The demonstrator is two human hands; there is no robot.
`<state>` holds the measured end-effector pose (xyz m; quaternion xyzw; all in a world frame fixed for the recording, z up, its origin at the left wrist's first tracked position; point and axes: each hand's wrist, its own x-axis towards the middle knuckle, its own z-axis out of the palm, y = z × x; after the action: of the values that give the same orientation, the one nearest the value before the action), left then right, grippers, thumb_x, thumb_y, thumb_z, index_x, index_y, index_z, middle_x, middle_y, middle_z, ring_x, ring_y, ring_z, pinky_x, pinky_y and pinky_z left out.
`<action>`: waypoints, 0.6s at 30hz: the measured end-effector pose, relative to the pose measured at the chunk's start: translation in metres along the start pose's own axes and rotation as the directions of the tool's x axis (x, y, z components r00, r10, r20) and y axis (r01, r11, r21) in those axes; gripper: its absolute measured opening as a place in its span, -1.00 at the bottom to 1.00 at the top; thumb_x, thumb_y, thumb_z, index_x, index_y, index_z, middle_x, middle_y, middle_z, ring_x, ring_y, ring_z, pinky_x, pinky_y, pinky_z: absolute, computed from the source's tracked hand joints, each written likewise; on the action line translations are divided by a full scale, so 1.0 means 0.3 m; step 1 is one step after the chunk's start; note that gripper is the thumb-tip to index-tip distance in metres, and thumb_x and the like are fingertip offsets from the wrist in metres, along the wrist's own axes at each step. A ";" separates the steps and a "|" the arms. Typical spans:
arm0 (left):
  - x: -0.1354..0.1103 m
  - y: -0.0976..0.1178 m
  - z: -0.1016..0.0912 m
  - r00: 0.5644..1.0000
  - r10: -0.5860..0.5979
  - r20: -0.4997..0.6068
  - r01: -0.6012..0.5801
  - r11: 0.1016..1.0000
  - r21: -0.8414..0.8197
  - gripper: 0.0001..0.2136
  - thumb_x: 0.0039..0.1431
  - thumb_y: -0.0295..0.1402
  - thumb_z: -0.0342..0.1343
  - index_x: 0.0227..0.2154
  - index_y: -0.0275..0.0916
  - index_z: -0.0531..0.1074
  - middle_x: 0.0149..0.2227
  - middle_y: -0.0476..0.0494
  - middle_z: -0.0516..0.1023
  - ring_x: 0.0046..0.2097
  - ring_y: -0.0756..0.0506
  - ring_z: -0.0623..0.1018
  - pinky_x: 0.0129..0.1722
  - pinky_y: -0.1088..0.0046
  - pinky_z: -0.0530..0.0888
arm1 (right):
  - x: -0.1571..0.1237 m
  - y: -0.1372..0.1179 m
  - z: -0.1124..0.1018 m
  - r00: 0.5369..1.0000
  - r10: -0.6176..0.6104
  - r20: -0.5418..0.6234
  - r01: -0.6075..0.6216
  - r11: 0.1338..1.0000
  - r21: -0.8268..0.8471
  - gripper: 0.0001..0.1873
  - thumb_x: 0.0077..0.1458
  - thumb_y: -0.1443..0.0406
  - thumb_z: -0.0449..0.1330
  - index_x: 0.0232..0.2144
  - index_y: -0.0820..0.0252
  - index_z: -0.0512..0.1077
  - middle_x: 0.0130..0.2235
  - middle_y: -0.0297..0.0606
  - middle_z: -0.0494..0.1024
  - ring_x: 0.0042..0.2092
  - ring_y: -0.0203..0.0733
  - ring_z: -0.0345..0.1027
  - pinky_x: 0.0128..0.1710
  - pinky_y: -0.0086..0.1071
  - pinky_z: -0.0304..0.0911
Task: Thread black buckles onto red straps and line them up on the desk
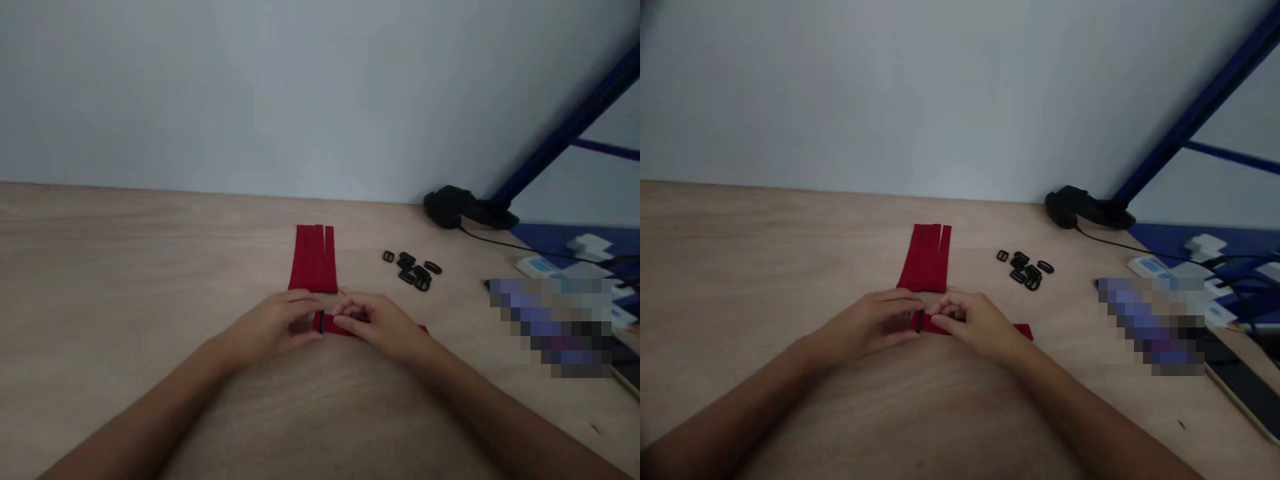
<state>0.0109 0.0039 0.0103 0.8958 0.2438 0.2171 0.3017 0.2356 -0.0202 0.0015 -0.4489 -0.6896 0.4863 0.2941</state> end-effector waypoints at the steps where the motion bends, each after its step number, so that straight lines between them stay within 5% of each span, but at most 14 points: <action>1: 0.002 0.005 0.001 1.000 0.009 0.001 -0.009 1.000 -0.005 -0.69 0.20 -0.32 0.15 0.01 -0.16 0.43 -0.02 -0.17 0.51 -0.01 -0.11 0.50 0.00 0.34 0.43 | 0.000 0.000 0.003 1.000 -0.002 -0.001 0.002 1.000 0.003 -0.91 0.10 0.29 0.19 -0.34 0.19 0.47 -0.42 -0.35 0.51 -0.39 -0.29 0.35 -0.38 -0.43 0.22; 10: 0.007 0.018 0.028 0.993 -0.105 -0.062 0.091 0.977 -0.195 -0.65 0.17 -0.35 0.18 0.03 -0.13 0.41 -0.02 -0.14 0.49 -0.01 -0.11 0.48 0.03 0.29 0.41 | -0.003 0.001 0.013 0.997 -0.063 -0.050 0.066 0.996 0.068 -0.80 0.05 0.30 0.25 -0.22 0.15 0.41 -0.34 -0.33 0.51 -0.30 -0.27 0.39 -0.26 -0.37 0.30; 14: 0.013 0.010 0.065 0.938 -0.342 -0.054 0.233 0.740 -0.631 -0.71 0.12 -0.38 0.21 -0.09 -0.25 0.37 -0.12 -0.15 0.54 -0.15 -0.08 0.57 -0.12 0.33 0.50 | -0.001 0.003 0.006 0.998 -0.046 -0.051 0.048 0.998 0.035 -0.86 0.07 0.30 0.23 -0.26 0.16 0.44 -0.33 -0.31 0.52 -0.29 -0.26 0.39 -0.26 -0.38 0.30; 18: 0.019 0.007 0.075 0.850 -0.526 -0.034 0.346 0.605 -0.717 -0.79 0.06 -0.34 0.25 -0.37 -0.28 0.31 -0.39 -0.04 0.56 -0.35 -0.04 0.59 -0.32 0.42 0.49 | -0.002 -0.003 -0.001 0.997 -0.048 -0.061 0.047 0.999 -0.012 -0.87 0.07 0.33 0.21 -0.27 0.16 0.44 -0.35 -0.32 0.53 -0.31 -0.26 0.40 -0.28 -0.40 0.30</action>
<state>0.0280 -0.0041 -0.0032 0.5970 0.3928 0.3178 0.6231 0.2358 -0.0207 0.0025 -0.4486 -0.6932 0.4617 0.3241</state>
